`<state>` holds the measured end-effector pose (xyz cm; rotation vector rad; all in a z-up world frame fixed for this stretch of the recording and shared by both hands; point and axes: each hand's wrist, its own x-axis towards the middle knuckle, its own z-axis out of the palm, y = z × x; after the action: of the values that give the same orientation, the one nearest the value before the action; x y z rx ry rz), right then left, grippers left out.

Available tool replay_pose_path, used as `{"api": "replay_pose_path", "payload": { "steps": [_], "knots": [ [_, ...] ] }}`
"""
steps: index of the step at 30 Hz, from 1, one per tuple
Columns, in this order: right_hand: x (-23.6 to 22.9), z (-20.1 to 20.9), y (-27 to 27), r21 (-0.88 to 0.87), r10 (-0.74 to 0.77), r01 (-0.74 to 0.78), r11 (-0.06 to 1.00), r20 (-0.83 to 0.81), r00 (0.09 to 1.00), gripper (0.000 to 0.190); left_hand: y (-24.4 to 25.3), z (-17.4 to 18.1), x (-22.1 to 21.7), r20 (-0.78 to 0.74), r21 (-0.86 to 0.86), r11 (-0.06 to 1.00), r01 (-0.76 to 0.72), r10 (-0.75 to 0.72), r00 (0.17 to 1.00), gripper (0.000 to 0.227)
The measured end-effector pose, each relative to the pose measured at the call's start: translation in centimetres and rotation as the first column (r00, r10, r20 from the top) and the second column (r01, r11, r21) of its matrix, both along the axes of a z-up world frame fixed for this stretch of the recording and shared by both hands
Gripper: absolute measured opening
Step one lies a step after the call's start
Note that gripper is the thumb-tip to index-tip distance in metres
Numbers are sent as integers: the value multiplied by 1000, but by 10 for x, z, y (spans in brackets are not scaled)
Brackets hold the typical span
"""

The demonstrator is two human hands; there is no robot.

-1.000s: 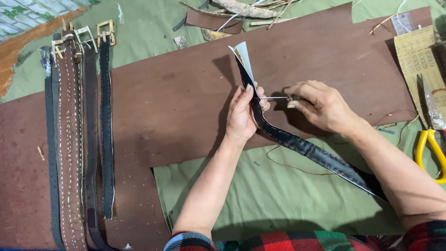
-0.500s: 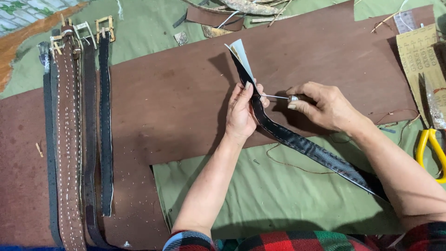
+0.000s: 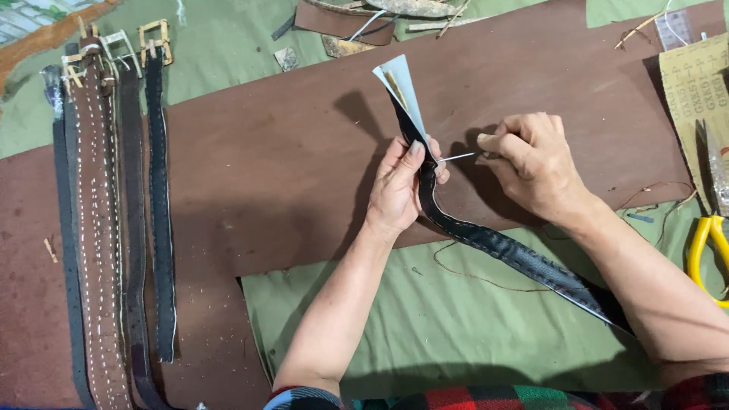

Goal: Hand-stitching a black leather belt using an awl and thread on a workshop table.

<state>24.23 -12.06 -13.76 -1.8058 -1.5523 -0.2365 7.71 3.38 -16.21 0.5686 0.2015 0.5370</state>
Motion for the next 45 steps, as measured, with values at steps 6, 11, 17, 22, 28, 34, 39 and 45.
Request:
{"api": "replay_pose_path", "payload": {
  "steps": [6, 11, 17, 22, 28, 34, 39, 45],
  "knots": [
    [-11, 27, 3, -50, 55, -67, 997, -209, 976, 26, 6, 4, -3, -55, -55, 998, 21, -24, 998, 17],
    [32, 41, -24, -258, -169, 109, 960, -222, 960, 30, 48, 11, -15, 87, -228, 973, -24, 44, 995, 15],
    [20, 17, -19, -206, -225, 215, 955, -25, 974, 35, 40, 14, -16, 39, -91, 996, 10, -6, 999, 10],
    [23, 14, -17, -240, -224, 261, 935, 169, 960, 43, 39, 15, -12, 76, -57, 995, 86, -81, 994, 10],
    [-38, 65, 19, -30, -11, 6, 1000, -167, 986, 19, 30, 15, -14, 63, -28, 996, 90, -88, 994, 12],
    [-64, 59, 66, 110, 190, -158, 981, -417, 889, 20, 30, -22, -9, 35, -12, 999, -53, 53, 998, 18],
    [-65, 37, 74, 136, 185, -134, 982, -495, 849, 12, 30, -15, -8, -58, -17, 997, -74, 73, 996, 24],
    [-61, 40, 75, 210, 239, -173, 962, -344, 908, 4, 26, -20, -4, -119, 43, 990, -137, 141, 983, 25]
  ]
}}
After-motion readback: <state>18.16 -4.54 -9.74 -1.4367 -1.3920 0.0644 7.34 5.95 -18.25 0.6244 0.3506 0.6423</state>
